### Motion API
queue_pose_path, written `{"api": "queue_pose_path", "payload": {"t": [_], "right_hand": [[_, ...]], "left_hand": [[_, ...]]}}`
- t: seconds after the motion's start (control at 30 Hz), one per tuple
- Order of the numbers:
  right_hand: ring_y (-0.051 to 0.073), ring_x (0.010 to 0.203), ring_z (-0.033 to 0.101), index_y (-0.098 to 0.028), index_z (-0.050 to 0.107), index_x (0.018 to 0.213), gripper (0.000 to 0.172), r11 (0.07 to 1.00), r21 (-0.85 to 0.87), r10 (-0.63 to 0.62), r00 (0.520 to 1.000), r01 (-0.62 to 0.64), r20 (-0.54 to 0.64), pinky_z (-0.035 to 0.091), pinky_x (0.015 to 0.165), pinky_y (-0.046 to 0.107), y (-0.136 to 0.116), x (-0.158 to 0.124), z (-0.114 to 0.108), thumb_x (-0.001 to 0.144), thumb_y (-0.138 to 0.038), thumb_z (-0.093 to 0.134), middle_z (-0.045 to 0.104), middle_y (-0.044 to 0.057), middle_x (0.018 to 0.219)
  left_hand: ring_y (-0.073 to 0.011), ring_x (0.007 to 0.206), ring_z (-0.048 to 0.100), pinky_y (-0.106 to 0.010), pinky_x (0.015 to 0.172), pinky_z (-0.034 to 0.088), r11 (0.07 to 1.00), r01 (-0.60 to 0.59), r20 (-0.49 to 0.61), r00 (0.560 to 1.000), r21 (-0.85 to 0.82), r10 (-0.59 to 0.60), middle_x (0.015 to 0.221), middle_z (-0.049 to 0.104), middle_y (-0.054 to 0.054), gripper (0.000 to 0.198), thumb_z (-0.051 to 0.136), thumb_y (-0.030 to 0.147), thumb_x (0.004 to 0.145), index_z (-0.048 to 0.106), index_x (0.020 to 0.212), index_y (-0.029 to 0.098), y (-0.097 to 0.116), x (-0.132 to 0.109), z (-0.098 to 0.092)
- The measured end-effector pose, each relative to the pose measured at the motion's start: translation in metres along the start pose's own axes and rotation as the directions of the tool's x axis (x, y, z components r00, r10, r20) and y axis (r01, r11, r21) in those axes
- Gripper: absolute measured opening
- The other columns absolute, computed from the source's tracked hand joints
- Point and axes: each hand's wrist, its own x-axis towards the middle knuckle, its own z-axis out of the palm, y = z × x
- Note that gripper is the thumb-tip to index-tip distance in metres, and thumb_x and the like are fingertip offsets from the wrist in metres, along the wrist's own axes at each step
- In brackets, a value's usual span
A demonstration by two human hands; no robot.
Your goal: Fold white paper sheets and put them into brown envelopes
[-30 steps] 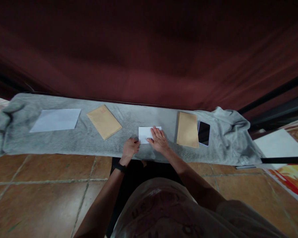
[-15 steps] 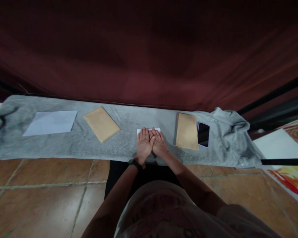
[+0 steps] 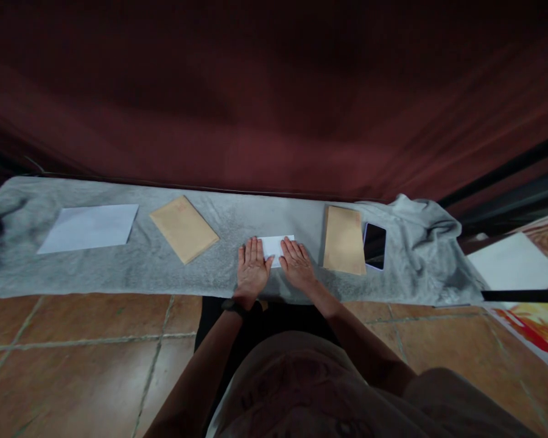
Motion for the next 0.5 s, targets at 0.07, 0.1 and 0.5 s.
{"api": "queue_pose_path", "payload": {"t": [0.07,0.1,0.5], "right_hand": [[0.026,0.157,0.025,-0.011,0.031,0.162,0.058,1.000,-0.008,0.001,1.000,-0.001,0.002,0.017,0.130,0.050,0.002,-0.002,-0.001,0.108,-0.032,0.029,0.026,0.010,0.169],[0.026,0.157,0.025,-0.011,0.031,0.162,0.058,1.000,-0.008,0.001,1.000,-0.001,0.004,0.018,0.129,0.049,0.003,-0.003,-0.002,0.108,-0.033,0.029,0.026,0.010,0.169],[0.027,0.156,0.029,-0.012,0.033,0.161,0.062,1.000,-0.007,0.013,1.000,-0.013,-0.018,0.018,0.129,0.048,0.006,-0.003,-0.001,0.106,-0.040,0.038,0.030,0.010,0.167]], "left_hand": [[-0.0322,0.158,0.022,-0.057,0.129,0.013,1.000,-0.013,0.004,1.000,0.019,0.012,0.164,0.035,-0.021,0.066,0.039,0.040,0.104,0.033,0.159,0.005,0.000,-0.002,-0.003],[-0.0318,0.158,0.021,-0.057,0.129,0.012,1.000,-0.016,0.005,1.000,0.026,0.016,0.164,0.035,-0.021,0.064,0.038,0.038,0.104,0.034,0.159,0.005,0.001,-0.004,-0.004],[-0.0259,0.155,0.031,-0.048,0.128,0.026,0.977,-0.212,0.073,0.974,-0.030,0.214,0.162,0.042,-0.016,0.058,0.036,0.033,0.105,0.039,0.158,0.010,0.017,-0.041,0.004]]}}
